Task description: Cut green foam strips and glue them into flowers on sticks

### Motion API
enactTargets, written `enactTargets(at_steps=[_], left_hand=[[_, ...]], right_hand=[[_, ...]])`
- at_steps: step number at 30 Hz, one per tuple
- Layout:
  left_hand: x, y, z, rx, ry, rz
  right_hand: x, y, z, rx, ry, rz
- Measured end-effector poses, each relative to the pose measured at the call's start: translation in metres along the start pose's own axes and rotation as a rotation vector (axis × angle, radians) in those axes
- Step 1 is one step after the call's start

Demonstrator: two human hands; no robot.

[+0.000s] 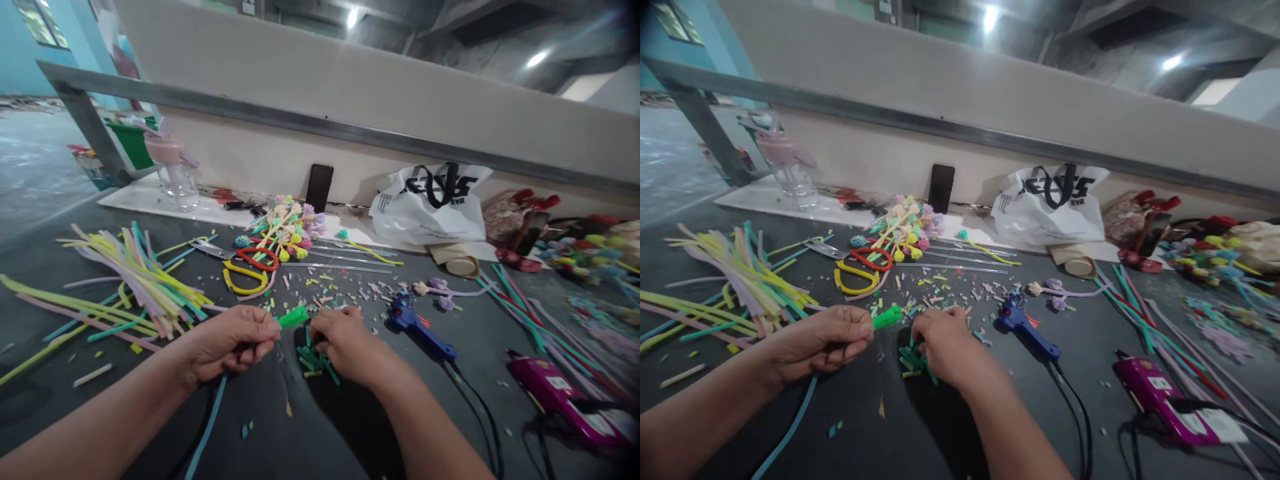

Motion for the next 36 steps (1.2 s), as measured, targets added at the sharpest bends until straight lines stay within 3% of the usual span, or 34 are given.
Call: enactTargets(at_steps=[9,14,21,24,30,36], left_hand=[[-0.003,0.003,0.000,-0.069,-0.025,-0.150],[-0.003,0.008,-0.001,-0.180,-0.040,-0.278],[-0.003,0.009,-0.001,-0.316,0.028,-0.388],[-0.003,0.009,-0.002,-0.341,0.032,-0.394],[-0.005,0.009,-0.002,-0.413,0.028,-0.403],[-0.003,0.007,-0.005,-0.445,0.008,-0.414]], right_hand=[[-0.003,0.022,-0.007,-0.162,-0.009,-0.154],[-0.005,0.031,-0.019,-0.281,-0.131,-0.252],[0.003,0.037,-0.017,-0.472,-0.160,-0.368],[0.003,0.035,-0.004,-0.465,-0.092,-0.364],[0.004,0.028,0.033,-0.172,0.250,-0.450],[0.005,0.019,0.041,-0.015,0.263,-0.450]])
Point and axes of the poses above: each hand's wrist, its own x-axis away from the middle knuckle, its own y-axis out of the back of the hand, z = x × y, the point moved 6 cm from there along -x, towards the middle knuckle, and after that the axes turned 14 degrees about -x, right-handed, at the moved point
